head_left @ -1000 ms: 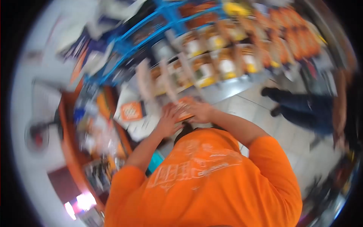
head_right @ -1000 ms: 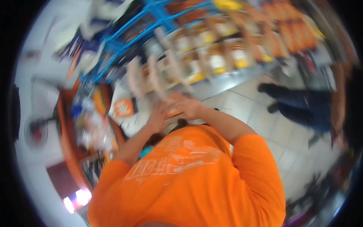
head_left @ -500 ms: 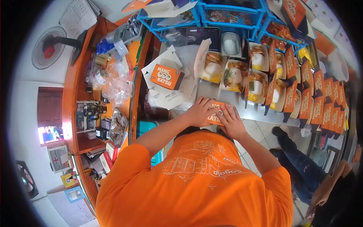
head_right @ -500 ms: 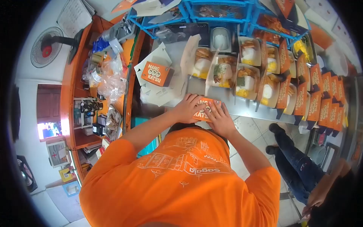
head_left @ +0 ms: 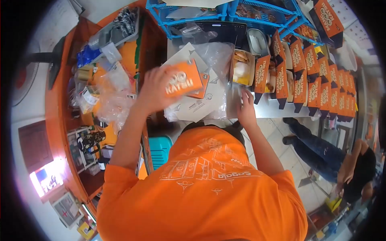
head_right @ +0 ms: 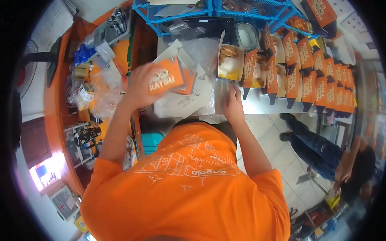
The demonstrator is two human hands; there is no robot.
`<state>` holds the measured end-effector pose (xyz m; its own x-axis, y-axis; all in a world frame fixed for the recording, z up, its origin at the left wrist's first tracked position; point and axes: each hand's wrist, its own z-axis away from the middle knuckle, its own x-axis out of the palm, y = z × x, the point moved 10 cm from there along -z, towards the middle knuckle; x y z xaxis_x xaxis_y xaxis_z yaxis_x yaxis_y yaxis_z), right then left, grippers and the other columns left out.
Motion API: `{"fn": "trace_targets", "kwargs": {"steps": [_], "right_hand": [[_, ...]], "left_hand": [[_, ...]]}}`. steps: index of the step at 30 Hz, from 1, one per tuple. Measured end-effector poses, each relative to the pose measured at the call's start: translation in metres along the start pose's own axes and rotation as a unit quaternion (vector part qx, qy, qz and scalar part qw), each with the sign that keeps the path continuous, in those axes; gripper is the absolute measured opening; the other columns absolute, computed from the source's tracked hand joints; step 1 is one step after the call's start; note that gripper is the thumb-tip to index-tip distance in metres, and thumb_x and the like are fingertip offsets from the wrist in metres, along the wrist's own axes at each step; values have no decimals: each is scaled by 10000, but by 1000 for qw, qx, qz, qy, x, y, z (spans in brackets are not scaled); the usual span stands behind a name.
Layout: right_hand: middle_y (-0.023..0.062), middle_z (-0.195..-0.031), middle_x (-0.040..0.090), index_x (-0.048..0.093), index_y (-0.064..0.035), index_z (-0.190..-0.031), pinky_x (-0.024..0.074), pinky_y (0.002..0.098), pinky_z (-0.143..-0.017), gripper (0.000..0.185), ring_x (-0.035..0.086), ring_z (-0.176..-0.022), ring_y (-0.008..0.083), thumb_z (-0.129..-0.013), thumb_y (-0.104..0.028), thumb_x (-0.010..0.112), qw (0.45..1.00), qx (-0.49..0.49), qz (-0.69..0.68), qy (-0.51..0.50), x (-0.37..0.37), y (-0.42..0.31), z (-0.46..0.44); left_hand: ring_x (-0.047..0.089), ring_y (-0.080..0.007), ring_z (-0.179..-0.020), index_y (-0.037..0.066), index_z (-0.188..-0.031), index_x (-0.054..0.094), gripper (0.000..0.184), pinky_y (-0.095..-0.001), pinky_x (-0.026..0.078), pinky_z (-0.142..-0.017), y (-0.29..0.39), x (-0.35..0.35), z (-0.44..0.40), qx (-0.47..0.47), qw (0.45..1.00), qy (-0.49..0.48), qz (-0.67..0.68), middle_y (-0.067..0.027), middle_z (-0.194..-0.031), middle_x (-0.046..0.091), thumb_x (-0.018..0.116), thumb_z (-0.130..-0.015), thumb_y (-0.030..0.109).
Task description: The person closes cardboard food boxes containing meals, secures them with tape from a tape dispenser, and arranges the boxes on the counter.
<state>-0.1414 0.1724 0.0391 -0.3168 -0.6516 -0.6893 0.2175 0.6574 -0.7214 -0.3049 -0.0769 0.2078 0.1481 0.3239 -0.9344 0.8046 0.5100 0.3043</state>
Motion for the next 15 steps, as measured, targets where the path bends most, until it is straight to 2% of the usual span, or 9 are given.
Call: {"fn": "trace_targets", "kwargs": {"steps": [2, 6, 7, 8, 9, 10, 11, 13, 15], "right_hand": [[219, -1367, 479, 496, -14, -1313, 507, 463, -962, 419, 542, -1197, 414, -898, -31, 549, 994, -7, 91, 58, 1, -5, -19], [196, -1347, 495, 509, -24, -1292, 527, 453, -930, 408, 562, -1173, 385, -887, -49, 557, 975, 62, 206, 52, 13, 20, -43], [183, -1245, 549, 555, -29, -1212, 529, 447, -907, 317, 584, -1118, 376, -897, -65, 554, 971, 57, 229, 30, 17, 20, -46], [170, -1142, 603, 602, -35, -1133, 531, 442, -884, 237, 606, -1062, 367, -907, -82, 551, 966, 53, 252, 8, 21, 19, -47], [170, -1142, 603, 602, -35, -1133, 531, 442, -884, 237, 606, -1062, 367, -907, -82, 551, 965, 56, 255, 11, 19, 15, -47], [138, -1077, 619, 617, -45, -1066, 539, 440, -848, 176, 617, -1028, 342, -906, -95, 563, 959, 40, 281, -7, 22, 9, -47], [106, -1013, 635, 633, -56, -999, 546, 438, -812, 123, 629, -995, 317, -905, -109, 575, 952, 24, 305, -25, 25, 4, -48], [90, -997, 641, 644, -82, -1003, 557, 412, -802, 134, 635, -993, 295, -877, -92, 598, 950, 31, 309, -13, 24, -1, -46], [73, -981, 647, 656, -109, -1007, 567, 387, -792, 164, 641, -991, 272, -850, -75, 622, 949, 40, 313, -6, 22, -2, -40]], "left_hand": [[464, -347, -1262, 136, -1315, 528, 732, -490, 340, -1048, -32, 2, -24, 10, 1000, 8, -9, -126, -1361, 498, 838, -685, 344], [438, -329, -1305, 165, -1363, 515, 763, -504, 288, -1114, -72, 40, -82, 72, 997, 34, -17, -120, -1395, 483, 833, -691, 341], [438, -329, -1305, 165, -1363, 515, 763, -504, 288, -1114, -79, 56, -94, 77, 996, 34, -11, -120, -1395, 483, 833, -691, 341], [404, -319, -1352, 176, -1379, 511, 769, -512, 245, -1152, -83, 79, -105, 90, 996, -7, -4, -120, -1430, 465, 831, -699, 336], [369, -310, -1399, 187, -1396, 506, 775, -521, 203, -1190, -81, 94, -111, 103, 994, -47, 0, -120, -1464, 447, 829, -706, 332], [369, -310, -1399, 187, -1396, 506, 775, -521, 203, -1190, -81, 99, -114, 107, 993, -45, 2, -120, -1464, 447, 829, -706, 332], [318, -306, -1437, 189, -1412, 495, 778, -523, 165, -1208, -83, 115, -116, 104, 989, -104, -5, -113, -1501, 417, 821, -720, 329], [220, -293, -1498, 193, -1443, 474, 774, -512, 128, -1230, -87, 138, -114, 80, 979, -190, -2, -89, -1554, 376, 802, -753, 317], [225, -301, -1495, 189, -1441, 478, 766, -507, 138, -1229, -87, 143, -107, 84, 981, -172, 33, -93, -1552, 378, 799, -758, 321]]}}
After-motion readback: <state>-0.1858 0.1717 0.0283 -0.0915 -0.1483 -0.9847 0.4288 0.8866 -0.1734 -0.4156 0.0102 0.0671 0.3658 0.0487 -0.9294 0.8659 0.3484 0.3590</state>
